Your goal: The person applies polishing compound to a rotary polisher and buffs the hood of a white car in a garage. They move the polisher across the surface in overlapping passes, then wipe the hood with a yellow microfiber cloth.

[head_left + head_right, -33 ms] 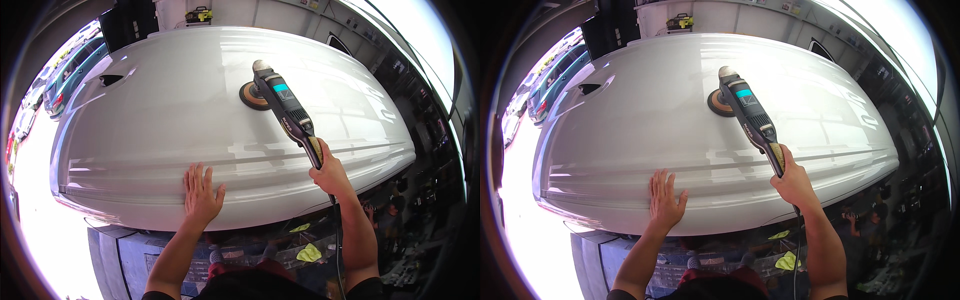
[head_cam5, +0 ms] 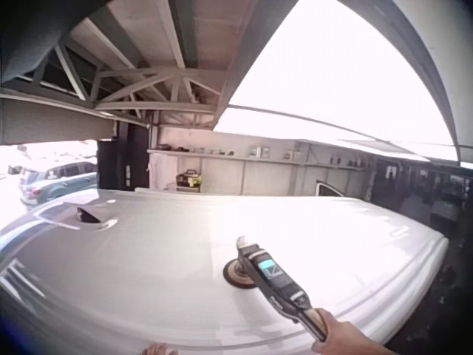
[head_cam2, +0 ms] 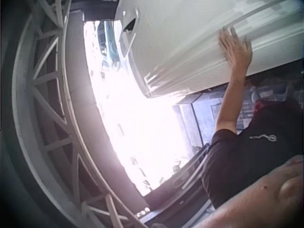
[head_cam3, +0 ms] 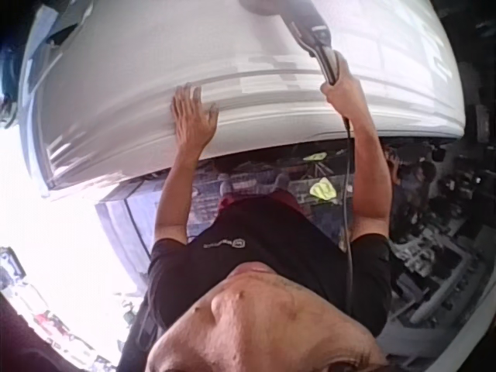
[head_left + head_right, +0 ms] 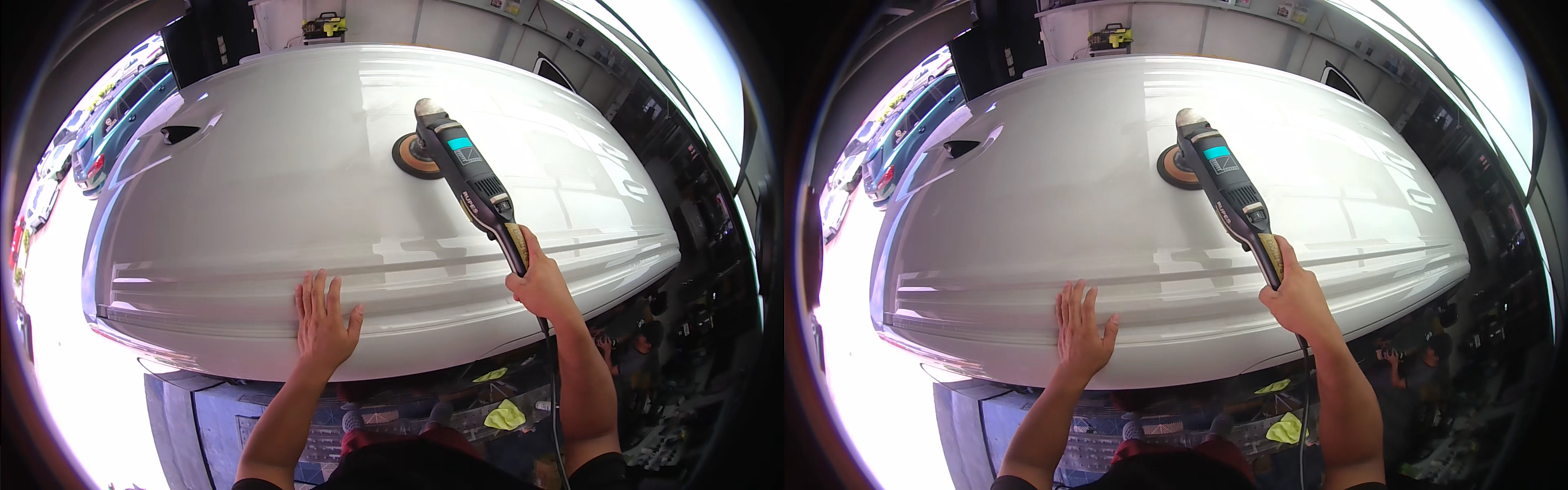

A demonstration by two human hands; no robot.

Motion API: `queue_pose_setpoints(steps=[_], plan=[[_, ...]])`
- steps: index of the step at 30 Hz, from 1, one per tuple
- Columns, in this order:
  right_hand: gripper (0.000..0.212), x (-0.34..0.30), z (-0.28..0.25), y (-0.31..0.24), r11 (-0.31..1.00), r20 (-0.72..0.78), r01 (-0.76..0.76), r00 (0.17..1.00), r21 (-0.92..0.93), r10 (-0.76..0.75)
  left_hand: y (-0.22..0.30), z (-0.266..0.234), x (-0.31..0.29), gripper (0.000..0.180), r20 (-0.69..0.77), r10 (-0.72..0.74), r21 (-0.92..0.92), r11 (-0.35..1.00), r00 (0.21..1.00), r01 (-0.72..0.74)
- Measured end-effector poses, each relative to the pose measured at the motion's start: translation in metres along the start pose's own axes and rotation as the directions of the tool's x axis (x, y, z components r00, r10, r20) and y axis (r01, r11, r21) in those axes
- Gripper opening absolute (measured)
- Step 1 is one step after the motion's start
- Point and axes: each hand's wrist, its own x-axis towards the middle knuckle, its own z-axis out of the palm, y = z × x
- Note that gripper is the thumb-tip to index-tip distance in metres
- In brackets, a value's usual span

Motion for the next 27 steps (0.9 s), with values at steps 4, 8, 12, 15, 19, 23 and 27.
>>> queue_pose_setpoints(steps=[4, 8, 12, 15, 19, 23, 27], plan=[[0.086, 0.049, -0.028, 0.011, 0.988, 0.047, -0.078, 0.996, 0.135, 0.072, -0.017, -0.005, 0.008, 0.063, 0.015, -0.058, 0.063, 0.996, 0.998, 0.057], [0.085, 0.114, -0.043, 0.030, 0.971, 0.061, -0.039, 0.998, 0.235, 0.025, -0.023, -0.003, 0.014, 0.068, 0.046, -0.010, 0.089, 0.996, 0.999, 0.006], [0.085, 0.163, -0.025, -0.009, 0.996, 0.153, 0.038, 0.987, 0.076, -0.049, -0.033, -0.006, 0.006, 0.066, 0.037, -0.034, 0.059, 0.998, 0.999, 0.032], [0.087, 0.198, -0.016, -0.028, 0.983, 0.216, 0.181, 0.962, -0.037, -0.169, -0.030, -0.006, -0.001, 0.066, -0.003, -0.080, 0.055, 0.995, 0.997, 0.080], [0.085, 0.236, -0.003, -0.057, 0.973, 0.258, 0.220, 0.946, -0.072, -0.195, -0.038, -0.006, -0.003, 0.063, 0.009, -0.112, 0.048, 0.993, 0.994, 0.111], [0.083, 0.265, -0.018, -0.057, 0.972, 0.197, 0.235, 0.954, -0.015, -0.227, -0.057, -0.023, 0.048, 0.052, -0.094, -0.017, 0.066, 0.998, 0.995, 0.024], [0.083, 0.296, -0.039, -0.061, 0.991, 0.174, 0.118, 0.977, 0.058, -0.126, -0.078, -0.014, 0.220, 0.041, -0.216, 0.027, -0.097, 0.994, 0.976, -0.049]])
